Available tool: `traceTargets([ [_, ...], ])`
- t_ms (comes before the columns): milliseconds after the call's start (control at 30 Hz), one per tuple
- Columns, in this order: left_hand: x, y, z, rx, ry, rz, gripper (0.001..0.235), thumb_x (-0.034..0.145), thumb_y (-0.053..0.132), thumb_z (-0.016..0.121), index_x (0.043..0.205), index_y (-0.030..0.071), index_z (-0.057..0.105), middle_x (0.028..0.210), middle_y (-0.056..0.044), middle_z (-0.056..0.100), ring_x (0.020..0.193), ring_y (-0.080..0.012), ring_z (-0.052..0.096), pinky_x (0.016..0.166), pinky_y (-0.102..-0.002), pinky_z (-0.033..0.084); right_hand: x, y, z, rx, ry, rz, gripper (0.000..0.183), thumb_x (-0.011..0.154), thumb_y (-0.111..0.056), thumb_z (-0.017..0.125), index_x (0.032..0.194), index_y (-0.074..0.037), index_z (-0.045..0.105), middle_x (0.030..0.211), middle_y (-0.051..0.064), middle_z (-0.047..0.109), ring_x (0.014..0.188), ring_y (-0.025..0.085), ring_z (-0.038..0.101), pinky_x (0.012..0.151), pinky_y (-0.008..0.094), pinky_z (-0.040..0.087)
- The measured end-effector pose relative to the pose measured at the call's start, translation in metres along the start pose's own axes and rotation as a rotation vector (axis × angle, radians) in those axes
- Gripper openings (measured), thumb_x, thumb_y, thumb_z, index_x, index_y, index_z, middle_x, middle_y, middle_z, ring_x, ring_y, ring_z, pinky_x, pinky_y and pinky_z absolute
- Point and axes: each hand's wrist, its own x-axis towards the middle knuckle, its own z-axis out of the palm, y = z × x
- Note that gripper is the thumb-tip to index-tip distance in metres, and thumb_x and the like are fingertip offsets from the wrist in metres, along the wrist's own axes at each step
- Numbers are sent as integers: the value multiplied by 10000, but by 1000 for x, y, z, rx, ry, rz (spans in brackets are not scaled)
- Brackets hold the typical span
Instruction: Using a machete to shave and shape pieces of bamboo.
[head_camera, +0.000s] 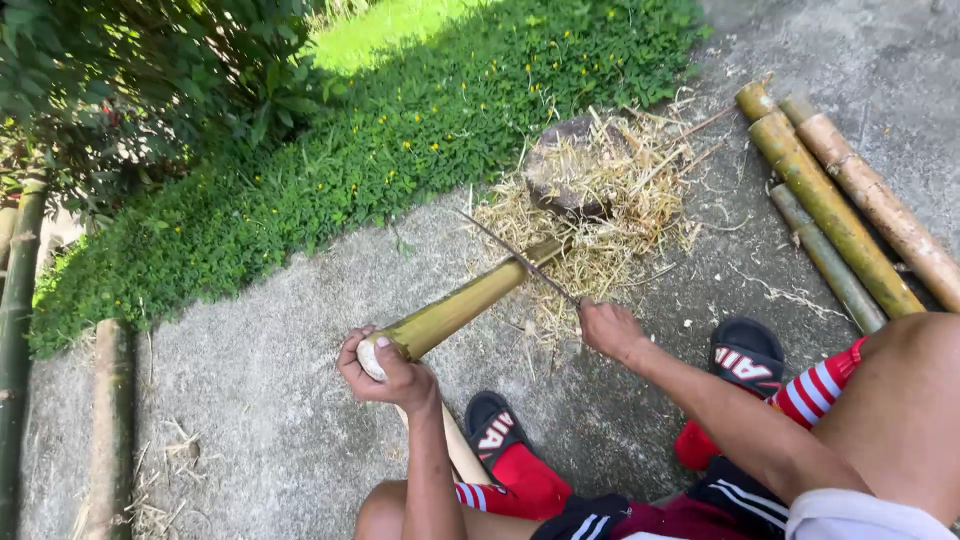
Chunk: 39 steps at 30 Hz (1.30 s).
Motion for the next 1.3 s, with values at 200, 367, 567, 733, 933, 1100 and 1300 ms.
traceTargets([
  [200, -8, 13, 10, 6, -40, 1, 312, 914, 156, 667, 1145, -3, 529, 1100, -110, 554, 1007, -210, 566, 942, -386, 512, -52, -59, -44, 221, -190, -38, 190, 1050, -110, 374, 1106, -11, 526, 604, 144, 649, 410, 246, 633, 310, 395, 510],
  [367, -11, 23, 19, -5, -79, 3, 343, 913, 186, 676, 1154, 0, 519, 1119, -118, 560, 1038, -212, 570, 972, -387, 505, -85, -122, -71, 220, 45, -356, 168, 998, -128, 490, 1019, 23, 562, 615, 155, 665, 425, 260, 662, 338, 391, 541],
  [567, -9, 19, 13, -8, -59, -20, 350, 913, 191, 690, 1157, -4, 531, 1141, -128, 571, 1056, -226, 577, 1008, -399, 502, -59, -103, -38, 201, 59, -424, 161, 1006, -112, 470, 985, 18, 563, 608, 154, 672, 438, 268, 678, 363, 398, 564],
  [733, -9, 21, 10, -32, -55, -39, 316, 924, 165, 675, 1155, 3, 534, 1131, -119, 560, 1068, -225, 577, 1024, -407, 509, -51, -93, -29, 121, 18, -301, 201, 1038, -156, 462, 970, -3, 573, 581, 153, 671, 442, 280, 676, 377, 434, 546],
  [933, -6, 16, 1, -42, -56, -43, 319, 892, 143, 659, 1152, 1, 542, 1121, -126, 577, 1062, -228, 572, 1029, -401, 493, -42, -51, -1, 27, 154, -330, 188, 945, -155, 525, 1001, 20, 565, 584, 189, 672, 466, 339, 684, 452, 486, 551],
  [1100, -7, 16, 1, -11, -37, -48, 303, 892, 141, 649, 1140, -2, 548, 1113, -124, 577, 1038, -226, 576, 1003, -396, 505, -19, 12, 16, 48, -132, 75, 214, 1024, -159, 420, 1033, 1, 560, 613, 160, 650, 475, 294, 635, 395, 465, 530],
  [1300, -2, 16, 20, -36, -22, -41, 312, 899, 122, 667, 1147, 5, 516, 1113, -120, 549, 1006, -211, 546, 960, -384, 500, -27, -37, -39, 78, -109, 5, 244, 1010, -75, 352, 1116, 19, 550, 600, 112, 625, 454, 231, 634, 332, 399, 515],
])
